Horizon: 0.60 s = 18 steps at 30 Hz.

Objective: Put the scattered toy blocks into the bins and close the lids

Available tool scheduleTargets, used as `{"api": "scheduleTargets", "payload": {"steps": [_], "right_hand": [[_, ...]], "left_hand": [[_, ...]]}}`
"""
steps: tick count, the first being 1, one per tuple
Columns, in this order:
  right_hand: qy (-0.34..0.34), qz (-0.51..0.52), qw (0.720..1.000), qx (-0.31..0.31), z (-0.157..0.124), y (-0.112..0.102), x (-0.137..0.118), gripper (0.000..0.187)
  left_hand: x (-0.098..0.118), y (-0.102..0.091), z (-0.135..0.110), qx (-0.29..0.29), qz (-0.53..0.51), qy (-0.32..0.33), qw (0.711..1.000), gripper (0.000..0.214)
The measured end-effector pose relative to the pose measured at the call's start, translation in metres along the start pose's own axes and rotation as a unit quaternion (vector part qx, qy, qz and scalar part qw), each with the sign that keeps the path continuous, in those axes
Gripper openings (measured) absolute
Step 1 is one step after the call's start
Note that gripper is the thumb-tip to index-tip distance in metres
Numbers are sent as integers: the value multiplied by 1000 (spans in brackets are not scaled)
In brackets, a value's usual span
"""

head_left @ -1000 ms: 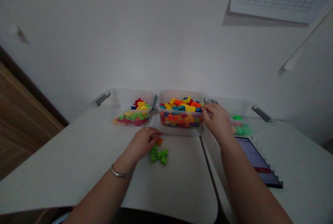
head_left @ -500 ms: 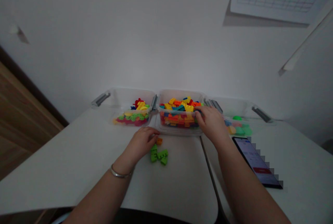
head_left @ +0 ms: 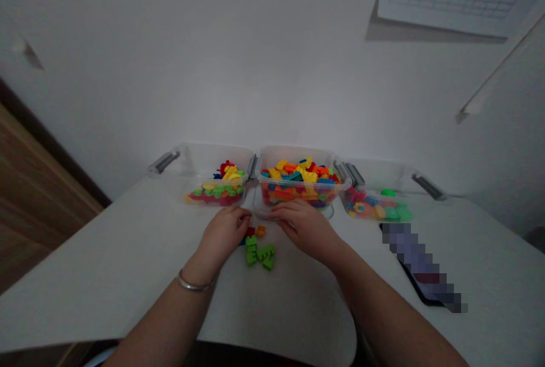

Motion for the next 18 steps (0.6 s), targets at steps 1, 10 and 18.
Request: {"api": "scheduleTargets", "payload": {"steps": [1, 10, 18], "right_hand": [[1, 6, 999, -32, 1, 14, 0, 30], [-42, 44, 988, -141, -4, 67, 8, 51], [-38, 2, 990, -138, -3, 65, 6, 30]], "left_hand": [[-1, -1, 0, 0, 4, -8, 1000, 30], [-15, 7, 2, -45, -108, -47, 992, 30], [-10, 22, -1, -90, -212, -70, 971, 29]]}}
Point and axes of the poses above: each hand's wrist, its own z-axis towards the middle knuckle, its own y-axis out of the palm, x = y × z, the point moved 8 cm from there along z, towards the middle knuckle, and after that the axes turned 5 degrees about -z, right-handed, at the moved point
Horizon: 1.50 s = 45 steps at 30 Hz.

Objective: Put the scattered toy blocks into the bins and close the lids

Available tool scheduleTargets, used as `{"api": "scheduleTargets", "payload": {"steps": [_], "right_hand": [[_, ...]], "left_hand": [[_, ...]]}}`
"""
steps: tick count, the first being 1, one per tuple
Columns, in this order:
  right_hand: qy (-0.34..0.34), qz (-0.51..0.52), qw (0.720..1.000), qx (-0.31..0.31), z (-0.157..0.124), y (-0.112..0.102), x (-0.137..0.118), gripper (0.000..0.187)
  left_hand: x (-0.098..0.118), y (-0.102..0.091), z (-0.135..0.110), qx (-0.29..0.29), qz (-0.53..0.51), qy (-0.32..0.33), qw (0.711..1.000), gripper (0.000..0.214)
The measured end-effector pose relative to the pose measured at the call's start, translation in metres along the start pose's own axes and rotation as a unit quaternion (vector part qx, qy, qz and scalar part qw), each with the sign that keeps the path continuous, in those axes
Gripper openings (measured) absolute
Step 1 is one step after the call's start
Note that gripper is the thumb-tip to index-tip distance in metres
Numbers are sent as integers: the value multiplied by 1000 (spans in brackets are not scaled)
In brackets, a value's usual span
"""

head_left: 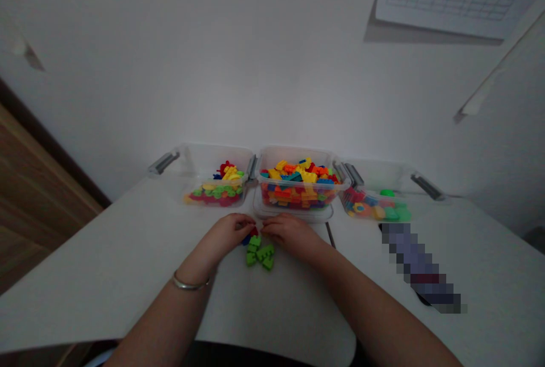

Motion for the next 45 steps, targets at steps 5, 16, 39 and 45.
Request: {"api": "scheduleTargets", "payload": {"steps": [5, 16, 39, 45], "right_hand": [[78, -34, 996, -2, -3, -5, 11, 25], [97, -22, 995, -1, -6, -19, 16, 17], [214, -161, 910, 315, -54, -119, 82, 39], [240, -180, 915, 270, -52, -116, 81, 41]], "left_hand": [[-4, 4, 0, 8, -13, -12, 1000, 33], [16, 3, 1, 7, 60, 86, 994, 27], [27, 3, 1, 3, 124, 184, 975, 24], [26, 6, 0, -8, 138, 195, 971, 25]]}}
Point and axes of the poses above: each hand's wrist, its own z-axis towards the middle knuckle, its own y-axis out of the palm, x = y × z, the point moved 8 cm from there along z, towards the middle knuckle, and after that the axes turned 5 degrees about -z, right-handed, at the moved point
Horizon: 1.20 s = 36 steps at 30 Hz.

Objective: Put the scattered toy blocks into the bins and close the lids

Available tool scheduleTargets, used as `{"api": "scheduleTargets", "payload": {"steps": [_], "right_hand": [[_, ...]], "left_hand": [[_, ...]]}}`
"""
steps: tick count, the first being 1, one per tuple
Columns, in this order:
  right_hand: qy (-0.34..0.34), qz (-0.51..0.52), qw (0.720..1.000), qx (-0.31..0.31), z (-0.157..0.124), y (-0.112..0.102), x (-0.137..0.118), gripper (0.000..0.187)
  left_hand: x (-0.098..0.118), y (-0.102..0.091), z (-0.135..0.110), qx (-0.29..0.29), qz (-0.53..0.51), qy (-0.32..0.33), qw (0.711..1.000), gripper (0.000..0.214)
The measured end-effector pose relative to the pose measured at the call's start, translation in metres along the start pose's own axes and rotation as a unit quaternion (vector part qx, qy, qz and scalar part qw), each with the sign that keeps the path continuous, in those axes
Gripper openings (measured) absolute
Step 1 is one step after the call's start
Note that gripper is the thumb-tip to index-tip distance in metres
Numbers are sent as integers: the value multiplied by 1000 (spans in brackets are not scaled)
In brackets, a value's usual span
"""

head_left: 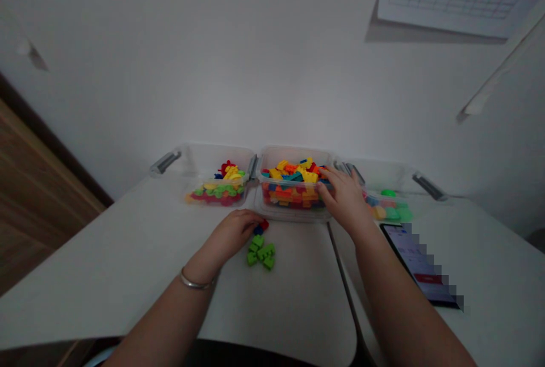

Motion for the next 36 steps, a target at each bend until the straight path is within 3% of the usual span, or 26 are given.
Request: {"api": "scheduleTargets", "payload": {"steps": [4, 6, 10, 12, 16, 20, 23, 26, 32, 36], "right_hand": [[19, -10, 1000, -7, -1, 2, 3, 42], [23, -4, 1000, 20, -1, -6, 0, 41], [-37, 62, 993, 98, -5, -34, -24, 30], [-86, 112, 987, 79, -9, -37, -45, 23], [-140, 191, 969, -72, -23, -7, -84, 22], [-160, 176, 953, -187, -41, 41, -106, 31], [-182, 177, 944, -210, -50, 64, -113, 38], [-216, 176, 936, -216, -54, 73, -117, 42], [-245, 121, 939, -209, -54, 72, -115, 22], [-216, 100, 946, -221, -51, 70, -110, 16]], "left_hand": [[0, 3, -1, -8, 11, 9, 1000, 27], [-1, 3, -2, -9, 12, 6, 1000, 28], [2, 5, -1, -30, -3, 3, 1000, 30], [5, 6, 0, -41, -12, 6, 999, 31], [5, 6, 0, -41, -17, -3, 999, 30], [-4, 3, -1, -16, 12, -39, 999, 28], [-9, 0, -3, -4, 37, -57, 998, 26], [-10, -2, -5, -3, 55, -65, 996, 23], [-8, -2, -4, -8, 61, -75, 995, 22], [-8, 0, -3, -7, 49, -63, 997, 25]]}}
Point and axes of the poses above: each hand's wrist, its own z-axis towards the middle knuckle, its own y-axis out of the palm, x = y × z, the point moved 8 cm from there along z, towards the middle knuckle, and after that the axes turned 5 degrees about -z, right-handed, at the moved point
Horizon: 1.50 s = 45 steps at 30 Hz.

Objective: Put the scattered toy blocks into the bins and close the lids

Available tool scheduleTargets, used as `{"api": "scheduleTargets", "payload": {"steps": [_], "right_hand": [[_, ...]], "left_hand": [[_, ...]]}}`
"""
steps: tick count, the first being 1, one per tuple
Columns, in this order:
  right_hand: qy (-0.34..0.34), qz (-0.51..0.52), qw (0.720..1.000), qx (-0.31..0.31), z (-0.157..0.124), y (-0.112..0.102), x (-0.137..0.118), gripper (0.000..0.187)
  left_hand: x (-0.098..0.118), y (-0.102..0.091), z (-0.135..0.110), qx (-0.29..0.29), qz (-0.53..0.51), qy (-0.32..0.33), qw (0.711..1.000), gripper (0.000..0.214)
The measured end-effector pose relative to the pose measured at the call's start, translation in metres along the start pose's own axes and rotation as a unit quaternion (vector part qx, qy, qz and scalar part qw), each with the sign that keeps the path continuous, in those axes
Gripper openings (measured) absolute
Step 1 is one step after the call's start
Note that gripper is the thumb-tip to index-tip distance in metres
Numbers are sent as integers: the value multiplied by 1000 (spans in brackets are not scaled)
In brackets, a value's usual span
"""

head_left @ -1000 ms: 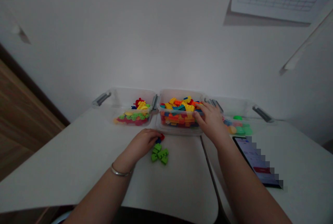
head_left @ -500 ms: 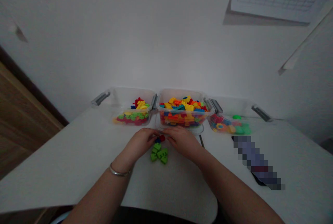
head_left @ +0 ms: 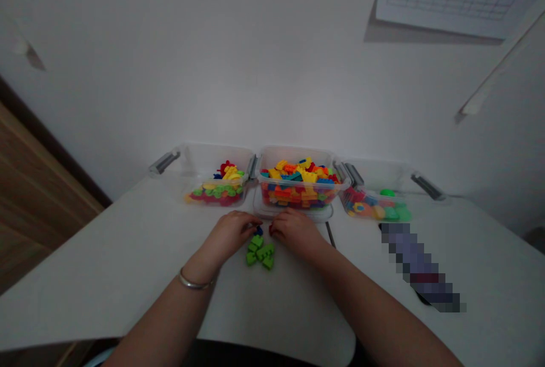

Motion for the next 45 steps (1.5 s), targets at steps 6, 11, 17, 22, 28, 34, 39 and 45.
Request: {"api": "scheduleTargets", "payload": {"steps": [6, 11, 17, 22, 28, 34, 39, 45], "right_hand": [[67, 40, 997, 1, -5, 0, 11, 30], [59, 68, 996, 8, -4, -11, 11, 24], [24, 127, 957, 258, -19, -94, 26, 19], [125, 38, 890, 436, -54, -138, 70, 18], [183, -20, 907, 380, -52, -120, 101, 30], [177, -89, 943, 268, -36, -100, 92, 36], [187, -109, 945, 244, -35, -99, 88, 39], [178, -94, 938, 282, -38, -105, 83, 39]], "left_hand": [[3, 2, 1, -2, -14, 27, 1000, 27], [2, 6, 1, -14, -5, 32, 999, 31], [3, 3, 1, -16, 3, 35, 999, 27], [4, -2, 0, -5, -5, 21, 1000, 26], [9, -13, -1, 51, -84, 4, 995, 29], [6, -19, -3, 91, -225, -58, 968, 32], [-2, -16, -4, 83, -365, -92, 923, 33], [-6, -15, -3, 84, -438, -120, 887, 36]]}}
Point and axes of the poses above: each hand's wrist, its own z-axis towards the middle knuckle, its own y-axis out of the palm, x = y × z, the point moved 8 cm from there along z, towards the middle knuckle, and after that the axes turned 5 degrees about -z, right-handed, at the moved point
